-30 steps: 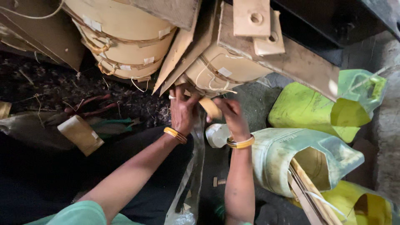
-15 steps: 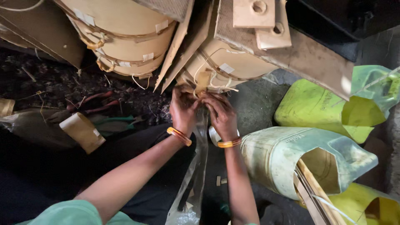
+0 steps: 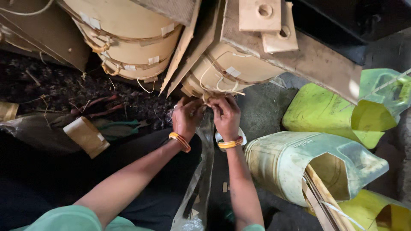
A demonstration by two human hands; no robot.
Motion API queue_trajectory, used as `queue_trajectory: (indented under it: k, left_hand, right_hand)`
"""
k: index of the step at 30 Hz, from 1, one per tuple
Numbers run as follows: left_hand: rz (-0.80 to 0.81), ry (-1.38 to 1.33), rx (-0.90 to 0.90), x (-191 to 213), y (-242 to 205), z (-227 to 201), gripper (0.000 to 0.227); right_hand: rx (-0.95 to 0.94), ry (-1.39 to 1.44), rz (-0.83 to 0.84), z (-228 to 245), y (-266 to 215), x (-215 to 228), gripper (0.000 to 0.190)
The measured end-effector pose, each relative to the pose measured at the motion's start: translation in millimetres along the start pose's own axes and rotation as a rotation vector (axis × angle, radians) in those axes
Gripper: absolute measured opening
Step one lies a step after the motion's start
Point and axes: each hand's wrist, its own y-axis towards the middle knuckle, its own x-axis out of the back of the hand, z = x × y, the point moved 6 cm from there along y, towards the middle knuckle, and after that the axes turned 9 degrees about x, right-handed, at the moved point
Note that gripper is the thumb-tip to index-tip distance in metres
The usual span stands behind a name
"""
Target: The person sits on the floor and repeatedly ties bundles of flat wooden pieces using thin strips of material. They wrap the strips around the bundles and secure them by hand.
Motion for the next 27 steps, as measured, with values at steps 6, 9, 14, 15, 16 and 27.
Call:
queue_trajectory:
  k: [6,9,14,15,16,27]
  left_hand:
    - [0.043,0.199,-0.319,17.9,-16.2,-37.6,0.015]
    - [0.087,0.116,-0.289,15.7,-25.2,-42.6,0.018]
    - [0.389,-0.243,0.253,-11.0,-13.3,-4.1,0.023]
    - [0.421,-0.370,0.314,-16.4,-12.3,1.5,0.022]
    - [0.452,-0.495,0.377,-20.3,-12.5,7.3,0.021]
    - [0.361,-0.770,0.246,-24.5,17.3,0.5,0.012]
  right_hand:
    - [0.228,-0.172,-0.041,16.3,-3.5,-1.2,0.020]
    - [0.261,-0.184,0.025,17.9,-15.9,-1.0,0.028]
    - [0.004,0.090,-0.081,4.1,-32.5,-3.7,0.028]
    - [0.067,-0.062,-0.113,7.4,-33.4,-1.6,0.029]
    - [0.125,-0.212,-0.144,12.0,-34.9,-0.5,0.031]
    - [-0.179,-0.142,-0.169,-6.6,-22.2,-6.5,0.012]
